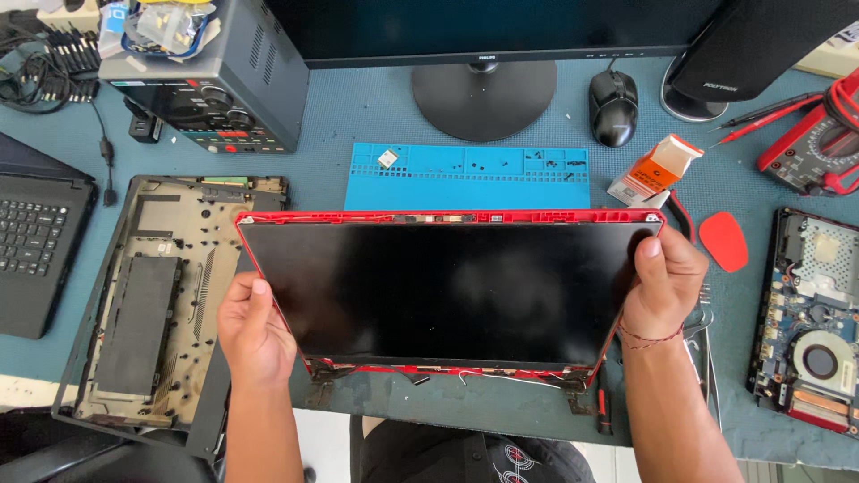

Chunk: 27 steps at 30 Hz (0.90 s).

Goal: The person removes a black plastic bezel from a laptop screen, then uses a screwdriver to remove screws from the screen's frame. The person then lifts the screen to inspect the back and continues to remove screws from the frame.

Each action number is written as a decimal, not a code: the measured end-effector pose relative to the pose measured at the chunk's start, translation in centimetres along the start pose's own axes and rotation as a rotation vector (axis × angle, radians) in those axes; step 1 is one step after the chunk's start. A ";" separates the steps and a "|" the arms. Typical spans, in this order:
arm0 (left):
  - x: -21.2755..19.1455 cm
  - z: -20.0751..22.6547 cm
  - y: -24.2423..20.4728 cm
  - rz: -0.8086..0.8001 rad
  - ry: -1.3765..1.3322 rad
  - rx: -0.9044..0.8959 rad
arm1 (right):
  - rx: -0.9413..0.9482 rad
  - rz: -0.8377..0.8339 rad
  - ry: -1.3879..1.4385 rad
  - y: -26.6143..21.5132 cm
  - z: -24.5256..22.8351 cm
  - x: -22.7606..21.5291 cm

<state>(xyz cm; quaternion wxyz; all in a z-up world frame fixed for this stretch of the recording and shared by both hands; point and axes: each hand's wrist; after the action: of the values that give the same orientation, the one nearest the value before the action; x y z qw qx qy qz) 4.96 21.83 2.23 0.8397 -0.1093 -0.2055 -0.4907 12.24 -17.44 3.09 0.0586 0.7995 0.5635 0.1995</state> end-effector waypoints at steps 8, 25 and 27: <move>0.2 0.1 -0.4 0.056 0.059 0.023 | -0.004 0.032 0.041 0.3 0.4 -1.0; 0.1 0.0 -0.5 0.047 -0.084 0.124 | -0.153 0.160 0.000 -0.4 0.5 -2.0; 0.1 -0.2 -0.4 0.041 -0.101 0.139 | -0.171 0.177 -0.012 -0.4 0.8 -2.1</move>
<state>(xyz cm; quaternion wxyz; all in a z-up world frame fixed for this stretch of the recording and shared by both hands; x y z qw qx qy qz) 4.72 21.50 2.07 0.8436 -0.0797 -0.2790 -0.4519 11.56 -19.16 1.72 0.1119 0.8394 0.4714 0.2465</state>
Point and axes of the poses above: each hand's wrist, its own y-axis towards the middle knuckle, its own x-axis out of the palm, z = x × y, and after that the axes turned 4 degrees about z, right-handed
